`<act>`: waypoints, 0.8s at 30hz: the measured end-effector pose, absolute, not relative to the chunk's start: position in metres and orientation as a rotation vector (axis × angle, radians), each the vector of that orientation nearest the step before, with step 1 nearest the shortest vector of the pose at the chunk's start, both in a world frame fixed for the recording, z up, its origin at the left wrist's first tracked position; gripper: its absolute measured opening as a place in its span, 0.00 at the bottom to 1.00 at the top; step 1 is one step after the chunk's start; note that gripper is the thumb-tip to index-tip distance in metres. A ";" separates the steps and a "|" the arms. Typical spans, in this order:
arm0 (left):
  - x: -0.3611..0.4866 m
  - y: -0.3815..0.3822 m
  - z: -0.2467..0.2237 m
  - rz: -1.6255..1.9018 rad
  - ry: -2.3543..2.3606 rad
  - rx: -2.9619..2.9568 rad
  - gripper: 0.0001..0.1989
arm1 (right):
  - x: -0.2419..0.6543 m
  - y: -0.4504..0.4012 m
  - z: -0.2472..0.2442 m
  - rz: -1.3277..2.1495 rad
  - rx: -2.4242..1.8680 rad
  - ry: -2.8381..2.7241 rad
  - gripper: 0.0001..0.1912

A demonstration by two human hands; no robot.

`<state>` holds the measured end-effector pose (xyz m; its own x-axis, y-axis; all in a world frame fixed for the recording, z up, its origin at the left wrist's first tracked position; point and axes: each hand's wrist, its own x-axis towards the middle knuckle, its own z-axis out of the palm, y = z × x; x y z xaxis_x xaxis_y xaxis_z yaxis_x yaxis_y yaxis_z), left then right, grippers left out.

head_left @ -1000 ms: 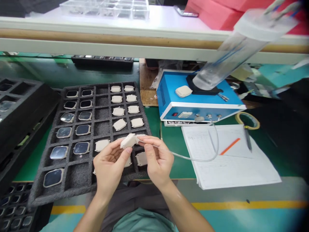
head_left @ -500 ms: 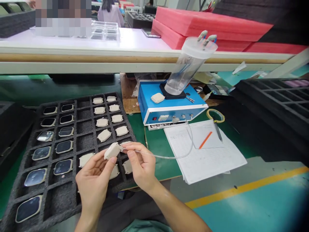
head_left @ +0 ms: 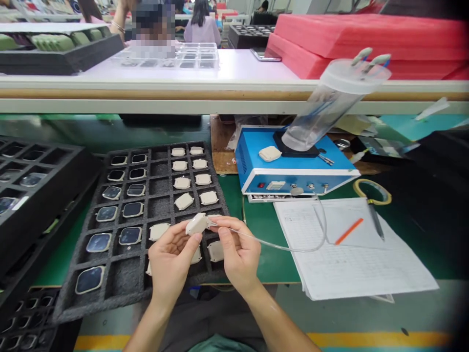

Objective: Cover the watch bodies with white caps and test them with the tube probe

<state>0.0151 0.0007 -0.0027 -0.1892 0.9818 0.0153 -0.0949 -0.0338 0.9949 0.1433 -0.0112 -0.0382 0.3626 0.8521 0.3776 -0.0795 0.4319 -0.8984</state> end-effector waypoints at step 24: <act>0.012 0.003 -0.007 1.417 1.285 1.045 0.20 | 0.141 -0.005 -0.034 0.712 -0.934 -1.015 0.08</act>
